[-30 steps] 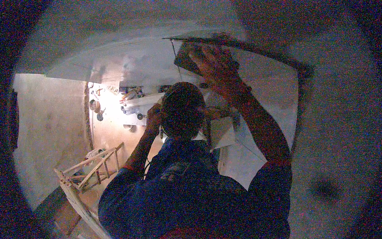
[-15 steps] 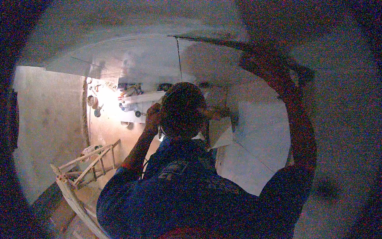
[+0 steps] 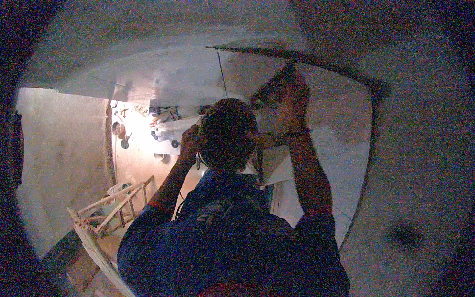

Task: The person applies grout to the gaps between wall tiles using a small tool and a bucket, smoothing the material along the seams.

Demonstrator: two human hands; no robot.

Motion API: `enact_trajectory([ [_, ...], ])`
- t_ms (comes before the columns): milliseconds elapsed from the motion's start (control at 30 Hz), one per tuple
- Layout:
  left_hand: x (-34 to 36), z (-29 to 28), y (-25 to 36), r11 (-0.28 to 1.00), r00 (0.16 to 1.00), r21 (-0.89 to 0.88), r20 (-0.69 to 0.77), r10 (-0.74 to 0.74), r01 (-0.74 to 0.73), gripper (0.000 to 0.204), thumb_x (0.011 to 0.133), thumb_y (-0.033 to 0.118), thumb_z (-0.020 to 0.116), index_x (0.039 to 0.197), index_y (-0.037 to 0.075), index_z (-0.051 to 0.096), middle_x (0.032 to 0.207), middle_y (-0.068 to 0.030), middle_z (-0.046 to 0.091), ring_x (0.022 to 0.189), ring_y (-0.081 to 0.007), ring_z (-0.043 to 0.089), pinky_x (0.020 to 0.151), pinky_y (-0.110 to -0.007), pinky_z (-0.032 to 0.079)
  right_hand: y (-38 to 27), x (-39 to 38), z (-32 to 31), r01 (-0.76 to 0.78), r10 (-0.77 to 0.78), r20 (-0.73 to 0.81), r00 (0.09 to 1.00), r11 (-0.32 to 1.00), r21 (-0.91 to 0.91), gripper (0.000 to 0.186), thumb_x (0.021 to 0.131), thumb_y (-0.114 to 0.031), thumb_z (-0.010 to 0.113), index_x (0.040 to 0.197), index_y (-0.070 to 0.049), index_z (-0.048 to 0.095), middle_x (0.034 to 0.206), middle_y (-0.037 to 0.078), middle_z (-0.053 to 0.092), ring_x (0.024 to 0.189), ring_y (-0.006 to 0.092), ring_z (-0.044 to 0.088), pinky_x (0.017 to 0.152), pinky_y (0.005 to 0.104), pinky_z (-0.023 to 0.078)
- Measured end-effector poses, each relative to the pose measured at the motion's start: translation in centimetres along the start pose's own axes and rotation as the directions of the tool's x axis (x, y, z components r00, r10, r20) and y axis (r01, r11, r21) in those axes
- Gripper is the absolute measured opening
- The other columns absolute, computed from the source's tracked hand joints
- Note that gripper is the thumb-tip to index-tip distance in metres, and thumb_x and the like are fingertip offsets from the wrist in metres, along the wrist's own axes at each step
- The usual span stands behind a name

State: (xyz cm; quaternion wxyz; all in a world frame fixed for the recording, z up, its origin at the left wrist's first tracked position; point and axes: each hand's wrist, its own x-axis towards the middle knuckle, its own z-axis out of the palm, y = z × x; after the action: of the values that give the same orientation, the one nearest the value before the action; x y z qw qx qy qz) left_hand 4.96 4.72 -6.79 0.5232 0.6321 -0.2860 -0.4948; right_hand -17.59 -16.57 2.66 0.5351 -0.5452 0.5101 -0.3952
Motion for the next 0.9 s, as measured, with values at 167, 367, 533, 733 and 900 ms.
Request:
enact_trajectory([
  [167, -0.6, -0.5, 1.7, 0.997, 0.999, -0.083, -0.045, -0.004, 0.001, 0.012, 0.062, 0.006, 0.057, 0.07, 0.004, 0.049, 0.068, -0.001, 0.049, 0.066, -0.0116, 0.047, 0.06, -0.027, 0.04, 3.0, -0.8, 3.3, 0.567, -0.45, 0.416, 0.79, 0.278, -0.776, 0.036, 0.083, -0.02, 0.052, 0.115, -0.003, 0.051, 0.118, 0.011, 0.05, 0.107, 0.0195, 0.047, 0.088, 0.0326, 0.039],
  [367, -1.9, -3.4, 1.9, 0.982, 0.995, -0.188, -0.098, -0.024, 0.005, 0.011, 0.062, 0.003, 0.054, 0.072, 0.006, 0.05, 0.069, -0.0004, 0.052, 0.063, -0.0112, 0.047, 0.059, -0.025, 0.04, -10.2, -6.3, 1.8, -0.153, 0.285, 0.417, 0.863, 0.935, -0.321, 0.043, 0.083, -0.017, 0.051, 0.124, -0.006, 0.044, 0.125, 0.011, 0.046, 0.114, 0.0201, 0.043, 0.097, 0.0329, 0.033],
  [533, -1.3, -2.6, 4.4, 0.948, 0.992, -0.318, -0.109, -0.06, 0.023, 0.016, 0.059, 0.002, 0.055, 0.074, 0.007, 0.05, 0.069, -0.0006, 0.053, 0.063, -0.0121, 0.049, 0.06, -0.024, 0.04, -11.1, -8.9, 0.6, -0.04, 0.302, 0.546, 0.782, 0.898, -0.439, 0.042, 0.085, -0.018, 0.051, 0.125, -0.008, 0.043, 0.121, 0.009, 0.049, 0.11, 0.0196, 0.047, 0.094, 0.0317, 0.036],
  [733, -1.7, -0.6, 6.5, 0.868, 0.984, -0.495, -0.137, -0.111, 0.029, 0.017, 0.059, 0.002, 0.057, 0.074, 0.007, 0.051, 0.07, -0.0013, 0.054, 0.064, -0.0133, 0.051, 0.062, -0.026, 0.043, -6.4, -8.2, 1.1, 0.13, 0.315, 0.598, 0.737, 0.802, -0.583, 0.039, 0.086, -0.022, 0.051, 0.122, -0.007, 0.046, 0.118, 0.012, 0.051, 0.108, 0.0222, 0.048, 0.093, 0.0329, 0.037],
  [900, -1.7, 0.2, 6.6, 0.925, 0.988, -0.381, -0.147, -0.053, -0.007, 0.014, 0.059, 0.003, 0.058, 0.071, 0.007, 0.051, 0.071, -0.0016, 0.054, 0.065, -0.0133, 0.051, 0.064, -0.026, 0.042, 1.4, -6.9, 5.0, 0.173, 0.335, 0.485, 0.808, 0.652, -0.739, 0.036, 0.087, -0.024, 0.05, 0.118, -0.006, 0.048, 0.115, 0.017, 0.052, 0.11, 0.0289, 0.047, 0.094, 0.039, 0.036],
])
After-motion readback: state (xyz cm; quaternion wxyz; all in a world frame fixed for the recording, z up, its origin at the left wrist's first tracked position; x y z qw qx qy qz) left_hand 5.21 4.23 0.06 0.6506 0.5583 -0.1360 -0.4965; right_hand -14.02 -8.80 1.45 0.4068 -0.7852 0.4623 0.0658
